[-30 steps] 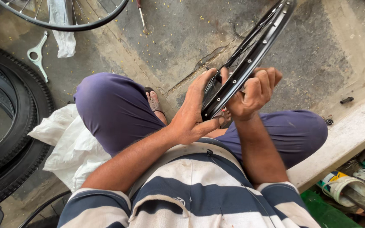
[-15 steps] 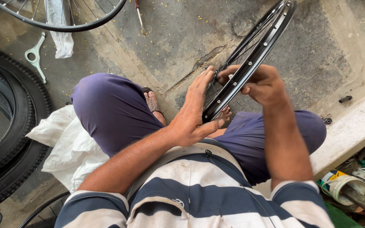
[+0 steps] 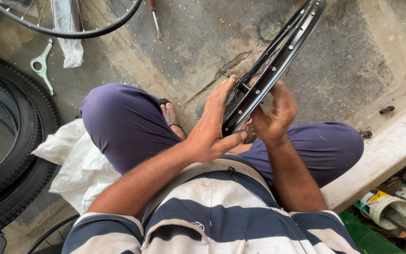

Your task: The person sits on the floor holding a bicycle wheel rim across their lap and works along the rim, turning small spoke nipples by hand and checking the rim section by section. They pick up a small metal nipple part, thread it onto a spoke, and continue tightening fittings around the rim.

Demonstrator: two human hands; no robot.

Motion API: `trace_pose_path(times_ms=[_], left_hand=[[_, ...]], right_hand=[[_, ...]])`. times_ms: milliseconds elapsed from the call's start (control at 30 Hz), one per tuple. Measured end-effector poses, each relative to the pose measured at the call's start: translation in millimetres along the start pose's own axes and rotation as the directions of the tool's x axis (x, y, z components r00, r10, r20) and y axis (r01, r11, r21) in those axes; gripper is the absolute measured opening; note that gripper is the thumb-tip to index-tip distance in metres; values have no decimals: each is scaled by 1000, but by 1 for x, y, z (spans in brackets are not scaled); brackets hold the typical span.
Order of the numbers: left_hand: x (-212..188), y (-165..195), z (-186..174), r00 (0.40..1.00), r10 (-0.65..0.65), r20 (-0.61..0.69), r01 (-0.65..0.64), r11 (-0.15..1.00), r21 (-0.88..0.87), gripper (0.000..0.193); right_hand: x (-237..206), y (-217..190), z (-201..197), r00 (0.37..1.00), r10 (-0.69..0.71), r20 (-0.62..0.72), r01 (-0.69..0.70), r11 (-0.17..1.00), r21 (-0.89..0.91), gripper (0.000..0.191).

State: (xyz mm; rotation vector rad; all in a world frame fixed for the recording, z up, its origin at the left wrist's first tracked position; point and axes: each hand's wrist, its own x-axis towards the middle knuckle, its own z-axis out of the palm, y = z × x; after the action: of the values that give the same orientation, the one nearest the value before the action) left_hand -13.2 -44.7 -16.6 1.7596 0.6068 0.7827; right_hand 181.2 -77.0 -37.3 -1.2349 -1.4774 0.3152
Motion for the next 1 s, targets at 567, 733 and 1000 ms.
trace_pose_path(times_ms=[567,733,1000], left_hand=[[35,3,-7,984,-82,159,125,951,-284,95],[1,2,-4,994,85,67,-79,993,-90,95],[-6,-2,1,998,36,43,-30,989,-142,96]], right_hand=[[-6,13,-30,910,392,138,-412,807,424,36],[-20,22,-21,893,319,318,-448,557,699,31],[-5,2,-17,768,499,402,-632,488,602,28]])
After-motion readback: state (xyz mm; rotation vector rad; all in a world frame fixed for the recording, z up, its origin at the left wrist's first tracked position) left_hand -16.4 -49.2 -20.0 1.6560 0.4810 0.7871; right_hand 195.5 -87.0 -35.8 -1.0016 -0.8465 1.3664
